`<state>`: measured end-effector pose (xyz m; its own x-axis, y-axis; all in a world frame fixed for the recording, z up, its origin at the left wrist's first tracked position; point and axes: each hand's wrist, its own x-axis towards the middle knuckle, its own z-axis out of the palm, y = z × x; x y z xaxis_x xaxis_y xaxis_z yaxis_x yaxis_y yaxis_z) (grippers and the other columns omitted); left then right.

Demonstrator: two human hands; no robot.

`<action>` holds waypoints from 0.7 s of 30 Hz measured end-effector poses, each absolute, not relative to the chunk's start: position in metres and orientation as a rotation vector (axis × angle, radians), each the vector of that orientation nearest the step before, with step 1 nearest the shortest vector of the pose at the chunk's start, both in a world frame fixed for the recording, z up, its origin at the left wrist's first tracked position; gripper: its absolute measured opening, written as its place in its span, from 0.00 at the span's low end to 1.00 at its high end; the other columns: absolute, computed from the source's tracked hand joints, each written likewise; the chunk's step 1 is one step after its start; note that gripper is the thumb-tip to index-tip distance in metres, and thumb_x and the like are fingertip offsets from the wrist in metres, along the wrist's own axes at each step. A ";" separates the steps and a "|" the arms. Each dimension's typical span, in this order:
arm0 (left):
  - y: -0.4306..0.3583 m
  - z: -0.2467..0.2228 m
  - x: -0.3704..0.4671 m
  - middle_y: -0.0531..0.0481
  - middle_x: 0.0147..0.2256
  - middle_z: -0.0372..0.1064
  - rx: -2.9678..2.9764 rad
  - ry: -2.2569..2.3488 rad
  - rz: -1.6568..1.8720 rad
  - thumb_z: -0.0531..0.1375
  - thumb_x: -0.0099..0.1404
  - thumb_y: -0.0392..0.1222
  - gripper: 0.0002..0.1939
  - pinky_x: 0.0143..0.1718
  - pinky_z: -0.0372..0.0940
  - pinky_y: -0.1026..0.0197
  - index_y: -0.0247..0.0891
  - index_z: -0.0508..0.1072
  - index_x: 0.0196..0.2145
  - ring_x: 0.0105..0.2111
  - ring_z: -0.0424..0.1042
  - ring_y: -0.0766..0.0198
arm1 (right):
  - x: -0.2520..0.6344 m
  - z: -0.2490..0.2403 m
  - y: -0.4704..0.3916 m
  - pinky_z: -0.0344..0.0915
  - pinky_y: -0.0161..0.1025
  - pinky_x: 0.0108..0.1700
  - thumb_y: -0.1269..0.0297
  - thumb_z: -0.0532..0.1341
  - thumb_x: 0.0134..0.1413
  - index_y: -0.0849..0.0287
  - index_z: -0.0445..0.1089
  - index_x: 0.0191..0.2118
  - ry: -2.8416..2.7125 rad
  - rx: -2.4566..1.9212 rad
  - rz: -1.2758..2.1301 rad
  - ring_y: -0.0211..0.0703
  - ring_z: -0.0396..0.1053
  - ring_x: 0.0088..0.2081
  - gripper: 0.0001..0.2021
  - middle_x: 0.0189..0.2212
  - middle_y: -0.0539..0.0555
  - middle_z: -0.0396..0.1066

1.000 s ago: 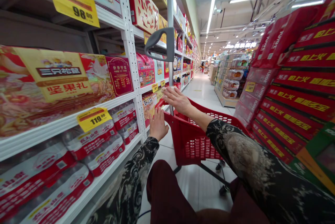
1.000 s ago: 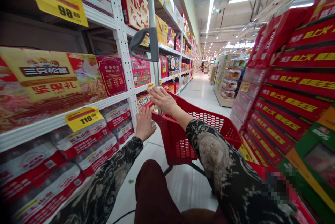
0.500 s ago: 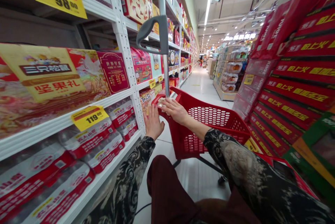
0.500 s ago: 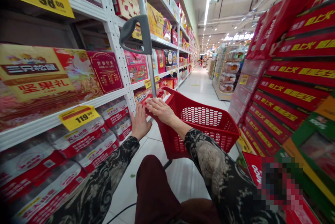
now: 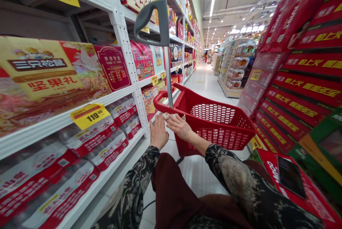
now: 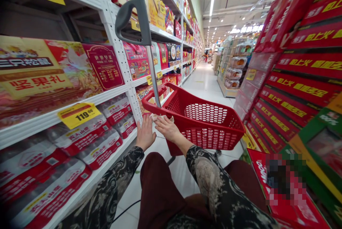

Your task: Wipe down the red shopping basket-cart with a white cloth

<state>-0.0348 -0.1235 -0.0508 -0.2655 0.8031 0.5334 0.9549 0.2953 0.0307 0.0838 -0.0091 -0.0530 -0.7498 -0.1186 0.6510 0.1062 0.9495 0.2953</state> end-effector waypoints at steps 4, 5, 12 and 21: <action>-0.129 -0.066 -0.036 0.33 0.64 0.42 -1.601 -2.153 -0.455 0.54 0.53 0.35 0.39 0.62 0.41 0.39 0.25 0.50 0.62 0.65 0.41 0.49 | 0.094 -0.083 -0.018 0.58 0.53 0.59 0.72 0.55 0.61 0.58 0.71 0.44 -2.557 -0.045 -0.361 0.46 0.58 0.60 0.10 0.53 0.57 0.68; -0.130 -0.068 -0.037 0.33 0.64 0.42 -1.602 -2.155 -0.453 0.54 0.53 0.35 0.39 0.62 0.41 0.39 0.25 0.50 0.62 0.65 0.41 0.49 | 0.097 -0.089 -0.020 0.58 0.53 0.59 0.71 0.55 0.61 0.59 0.71 0.44 -2.596 -0.052 -0.352 0.46 0.59 0.60 0.10 0.53 0.57 0.68; -0.126 -0.052 -0.045 0.33 0.65 0.39 -1.531 -2.132 -0.555 0.54 0.55 0.36 0.40 0.63 0.39 0.40 0.25 0.46 0.63 0.65 0.39 0.50 | 0.105 -0.063 -0.018 0.58 0.53 0.59 0.72 0.52 0.62 0.58 0.70 0.47 -2.400 -0.061 -0.301 0.46 0.57 0.61 0.13 0.54 0.57 0.66; -0.113 -0.047 -0.017 0.34 0.65 0.40 -1.659 -2.061 -0.517 0.53 0.55 0.35 0.38 0.63 0.39 0.40 0.24 0.48 0.62 0.65 0.40 0.50 | 0.107 -0.049 -0.005 0.53 0.55 0.62 0.73 0.53 0.61 0.59 0.69 0.49 -2.363 -0.154 -0.248 0.46 0.54 0.62 0.13 0.54 0.58 0.67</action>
